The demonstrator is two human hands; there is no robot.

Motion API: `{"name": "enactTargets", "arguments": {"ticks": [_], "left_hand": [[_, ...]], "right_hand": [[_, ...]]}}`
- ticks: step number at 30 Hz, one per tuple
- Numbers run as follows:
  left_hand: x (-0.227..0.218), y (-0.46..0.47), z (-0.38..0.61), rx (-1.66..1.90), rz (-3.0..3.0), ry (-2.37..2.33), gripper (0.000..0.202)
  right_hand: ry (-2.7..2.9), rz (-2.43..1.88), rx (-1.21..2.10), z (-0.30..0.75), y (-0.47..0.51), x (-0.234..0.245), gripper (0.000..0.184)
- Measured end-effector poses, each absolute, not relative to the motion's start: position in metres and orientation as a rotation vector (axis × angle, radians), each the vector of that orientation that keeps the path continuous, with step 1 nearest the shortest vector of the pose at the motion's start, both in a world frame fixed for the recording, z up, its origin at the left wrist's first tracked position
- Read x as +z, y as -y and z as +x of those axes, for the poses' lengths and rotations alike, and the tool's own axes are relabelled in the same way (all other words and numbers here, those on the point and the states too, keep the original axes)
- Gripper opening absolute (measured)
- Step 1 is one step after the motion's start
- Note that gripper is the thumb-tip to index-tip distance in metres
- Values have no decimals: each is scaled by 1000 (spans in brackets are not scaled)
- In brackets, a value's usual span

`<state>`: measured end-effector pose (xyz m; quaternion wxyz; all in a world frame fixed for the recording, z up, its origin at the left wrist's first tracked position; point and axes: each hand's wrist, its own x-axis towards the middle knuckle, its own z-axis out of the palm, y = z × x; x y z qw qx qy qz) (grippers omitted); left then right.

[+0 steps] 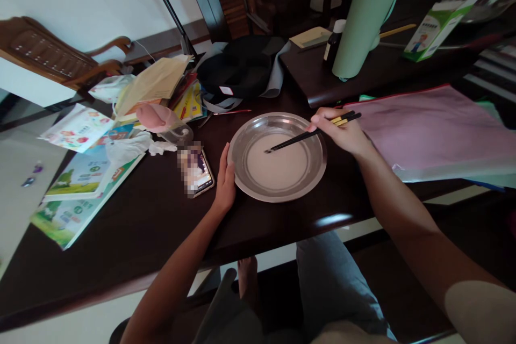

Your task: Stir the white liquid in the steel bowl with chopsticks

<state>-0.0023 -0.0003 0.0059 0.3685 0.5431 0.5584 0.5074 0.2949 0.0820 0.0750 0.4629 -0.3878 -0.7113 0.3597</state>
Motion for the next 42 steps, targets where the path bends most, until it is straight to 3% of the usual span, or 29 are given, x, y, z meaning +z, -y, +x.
{"name": "enactTargets", "arguments": {"ticks": [4,10,16,23,28,35,42], "left_hand": [[6,0,-2,1298,1411,-1437,59],[1,-1,-5,1296,1403,-1427,58],[5,0,-3,1304,1422,-1432,59],[5,0,-3,1301,1400,-1435,59],[8,0,-2,1291,1438,-1462,59],[3,0,-3,1302,1397,-1425,59],[5,-1,-3,1298,1415,-1438,60]], "right_hand": [[1653,-948,905,297,-83,74,45],[1817,-921,909,293,-81,75,36],[1612,-945,882,299,-86,73,45],[1785,-926,923,294,-83,74,34],[1600,-927,890,300,-87,72,45],[1784,-925,907,293,-82,75,35],[1669,-920,928,298,-84,74,42]]}}
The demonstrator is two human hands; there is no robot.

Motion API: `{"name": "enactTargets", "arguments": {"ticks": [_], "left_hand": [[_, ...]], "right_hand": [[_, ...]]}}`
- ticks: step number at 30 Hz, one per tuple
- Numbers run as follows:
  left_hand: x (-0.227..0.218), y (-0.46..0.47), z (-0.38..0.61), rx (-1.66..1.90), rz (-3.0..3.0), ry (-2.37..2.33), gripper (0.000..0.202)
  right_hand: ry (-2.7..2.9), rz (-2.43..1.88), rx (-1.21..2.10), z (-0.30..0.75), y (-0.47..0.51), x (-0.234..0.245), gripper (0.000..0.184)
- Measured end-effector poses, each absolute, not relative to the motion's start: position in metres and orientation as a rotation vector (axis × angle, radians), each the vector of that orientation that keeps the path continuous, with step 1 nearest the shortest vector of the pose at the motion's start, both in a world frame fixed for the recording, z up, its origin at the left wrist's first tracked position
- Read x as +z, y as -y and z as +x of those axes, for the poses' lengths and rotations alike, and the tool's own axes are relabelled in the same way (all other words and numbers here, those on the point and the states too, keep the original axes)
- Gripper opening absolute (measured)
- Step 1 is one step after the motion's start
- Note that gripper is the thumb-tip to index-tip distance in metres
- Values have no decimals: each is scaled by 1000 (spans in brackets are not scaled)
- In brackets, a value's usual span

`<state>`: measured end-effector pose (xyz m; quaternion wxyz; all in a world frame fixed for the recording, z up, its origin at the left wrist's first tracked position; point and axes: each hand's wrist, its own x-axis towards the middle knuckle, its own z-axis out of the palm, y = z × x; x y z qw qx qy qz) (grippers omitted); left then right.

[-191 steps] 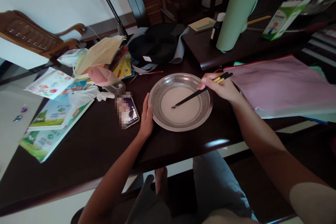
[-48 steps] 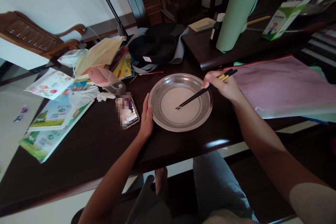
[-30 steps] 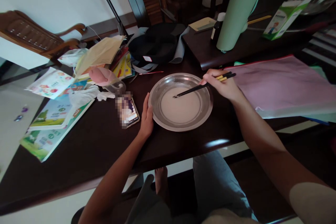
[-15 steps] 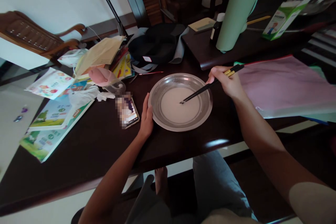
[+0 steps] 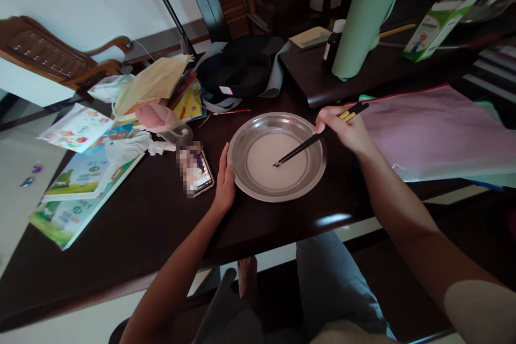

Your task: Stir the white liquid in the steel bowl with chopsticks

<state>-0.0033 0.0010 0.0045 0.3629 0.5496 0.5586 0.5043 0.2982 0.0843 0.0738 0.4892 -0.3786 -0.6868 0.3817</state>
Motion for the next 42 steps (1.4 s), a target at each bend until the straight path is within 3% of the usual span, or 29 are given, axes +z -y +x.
{"name": "enactTargets", "arguments": {"ticks": [5,11,17,23,29,35,42], "left_hand": [[6,0,-3,1298,1417,-1446,61],[5,0,-3,1299,1419,-1439,61],[5,0,-4,1298,1419,-1445,61],[3,-1,-4,1298,1423,-1440,59],[4,0,-3,1297,1404,-1439,61],[9,0,-1,1293,1431,-1453,61],[4,-1,-3,1294,1410,-1427,59]], "right_hand": [[1789,-933,897,294,-83,74,35],[1645,-940,891,298,-85,72,44],[1801,-932,906,294,-82,74,35],[1626,-938,896,299,-85,73,45],[1811,-936,922,294,-82,74,36],[1603,-914,905,299,-86,72,44],[1769,-942,906,295,-82,74,35]]}}
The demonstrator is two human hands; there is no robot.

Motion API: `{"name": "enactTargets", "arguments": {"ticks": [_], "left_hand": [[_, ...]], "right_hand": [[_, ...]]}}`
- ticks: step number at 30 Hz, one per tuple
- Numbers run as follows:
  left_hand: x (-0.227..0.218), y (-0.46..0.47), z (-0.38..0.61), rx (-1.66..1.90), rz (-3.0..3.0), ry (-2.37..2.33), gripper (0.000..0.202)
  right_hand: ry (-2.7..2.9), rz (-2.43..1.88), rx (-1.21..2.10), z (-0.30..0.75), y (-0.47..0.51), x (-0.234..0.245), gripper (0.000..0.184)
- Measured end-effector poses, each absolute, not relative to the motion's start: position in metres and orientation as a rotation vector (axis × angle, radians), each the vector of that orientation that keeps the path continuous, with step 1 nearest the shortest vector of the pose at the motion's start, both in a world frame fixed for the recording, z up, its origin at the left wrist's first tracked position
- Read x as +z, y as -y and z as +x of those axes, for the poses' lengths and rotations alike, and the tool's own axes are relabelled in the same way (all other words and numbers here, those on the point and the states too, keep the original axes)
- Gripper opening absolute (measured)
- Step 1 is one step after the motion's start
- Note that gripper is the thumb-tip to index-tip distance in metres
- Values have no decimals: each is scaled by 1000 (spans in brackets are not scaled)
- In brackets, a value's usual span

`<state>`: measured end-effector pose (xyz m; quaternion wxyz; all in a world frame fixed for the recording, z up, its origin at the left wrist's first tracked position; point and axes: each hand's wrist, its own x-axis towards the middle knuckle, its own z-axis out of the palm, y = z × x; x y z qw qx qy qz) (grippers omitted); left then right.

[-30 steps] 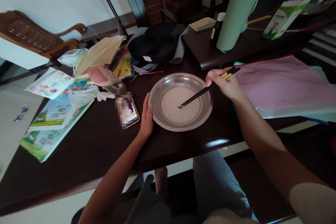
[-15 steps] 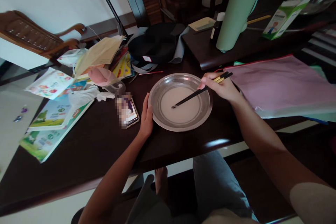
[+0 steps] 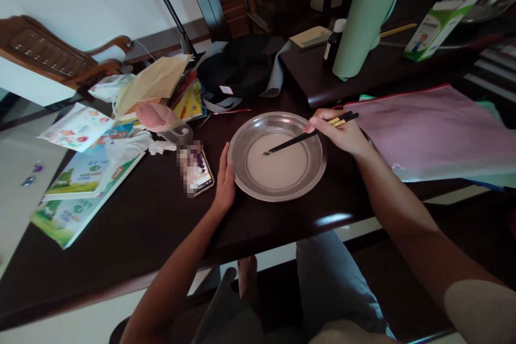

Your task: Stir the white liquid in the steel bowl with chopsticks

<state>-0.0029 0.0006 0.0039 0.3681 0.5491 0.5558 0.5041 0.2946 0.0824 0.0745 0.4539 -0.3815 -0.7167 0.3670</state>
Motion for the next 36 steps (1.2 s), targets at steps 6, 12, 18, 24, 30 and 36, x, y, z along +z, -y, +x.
{"name": "enactTargets", "arguments": {"ticks": [6,12,18,24,30,36], "left_hand": [[4,-1,-3,1297,1419,-1440,60],[5,-1,-3,1306,1405,-1427,61],[5,-1,-3,1300,1426,-1436,59],[4,-1,-3,1291,1405,-1434,59],[3,-1,-4,1293,1399,-1421,59],[6,0,-3,1288,1409,-1444,60]], "right_hand": [[1652,-943,922,299,-85,74,44],[1759,-944,913,294,-83,74,36],[1577,-930,920,299,-88,72,47],[1765,-943,887,294,-84,72,38],[1599,-922,910,299,-87,73,45],[1813,-915,920,292,-81,76,34]]}}
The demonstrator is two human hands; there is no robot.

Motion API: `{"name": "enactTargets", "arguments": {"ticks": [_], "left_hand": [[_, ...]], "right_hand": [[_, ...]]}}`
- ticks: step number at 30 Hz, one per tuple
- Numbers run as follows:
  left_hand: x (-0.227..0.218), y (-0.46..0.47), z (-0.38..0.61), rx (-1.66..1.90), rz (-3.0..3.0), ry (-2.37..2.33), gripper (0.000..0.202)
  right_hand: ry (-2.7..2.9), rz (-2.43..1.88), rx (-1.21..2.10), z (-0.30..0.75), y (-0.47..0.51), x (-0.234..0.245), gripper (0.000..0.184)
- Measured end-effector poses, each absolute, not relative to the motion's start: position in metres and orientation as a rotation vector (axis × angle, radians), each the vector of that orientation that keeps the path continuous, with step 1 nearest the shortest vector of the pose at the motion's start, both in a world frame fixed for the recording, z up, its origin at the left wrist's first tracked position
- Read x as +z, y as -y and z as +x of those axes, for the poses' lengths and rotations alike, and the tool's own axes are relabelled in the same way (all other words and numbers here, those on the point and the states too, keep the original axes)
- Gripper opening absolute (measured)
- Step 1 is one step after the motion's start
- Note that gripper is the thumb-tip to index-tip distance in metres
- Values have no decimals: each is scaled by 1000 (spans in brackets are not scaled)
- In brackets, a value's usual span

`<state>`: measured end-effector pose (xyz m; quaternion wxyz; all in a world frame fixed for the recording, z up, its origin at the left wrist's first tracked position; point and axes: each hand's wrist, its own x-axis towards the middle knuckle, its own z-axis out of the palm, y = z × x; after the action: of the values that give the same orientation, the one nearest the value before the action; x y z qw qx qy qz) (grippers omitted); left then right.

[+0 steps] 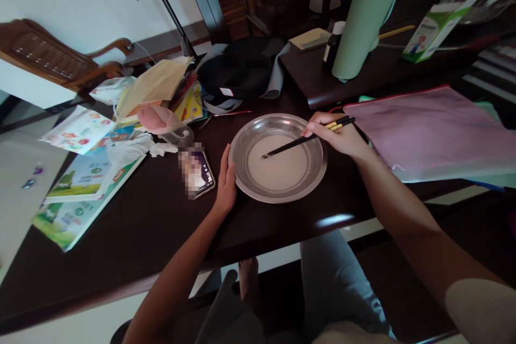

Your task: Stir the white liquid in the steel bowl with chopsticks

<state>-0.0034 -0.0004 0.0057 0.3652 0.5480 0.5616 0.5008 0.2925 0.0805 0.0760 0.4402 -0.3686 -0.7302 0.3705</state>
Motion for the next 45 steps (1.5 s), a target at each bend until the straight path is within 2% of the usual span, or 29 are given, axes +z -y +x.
{"name": "enactTargets", "arguments": {"ticks": [6,12,16,19,22,25,31,35,37,41,45], "left_hand": [[6,2,-3,1284,1403,-1459,59],[5,2,-3,1281,1379,-1447,59],[6,2,-2,1290,1398,-1453,59],[7,1,-2,1291,1414,-1454,60],[7,2,-2,1283,1397,-1467,60],[7,2,-2,1277,1397,-1465,60],[8,1,-2,1281,1423,-1460,60],[9,1,-1,1274,1413,-1475,61],[10,1,0,1273,1409,-1482,61],[10,2,0,1278,1406,-1471,62],[9,2,-1,1276,1421,-1464,62]], "right_hand": [[1556,-946,917,299,-87,70,47],[1746,-926,975,295,-83,73,34],[1545,-932,890,303,-89,70,39],[1554,-897,951,303,-89,70,42],[1748,-894,1049,296,-84,72,36],[1783,-900,988,294,-84,73,32],[1538,-944,923,305,-92,69,46],[1733,-899,1042,299,-87,70,39],[1775,-894,986,297,-86,71,35],[1598,-947,882,302,-91,70,42],[1600,-931,965,303,-92,70,44]]}}
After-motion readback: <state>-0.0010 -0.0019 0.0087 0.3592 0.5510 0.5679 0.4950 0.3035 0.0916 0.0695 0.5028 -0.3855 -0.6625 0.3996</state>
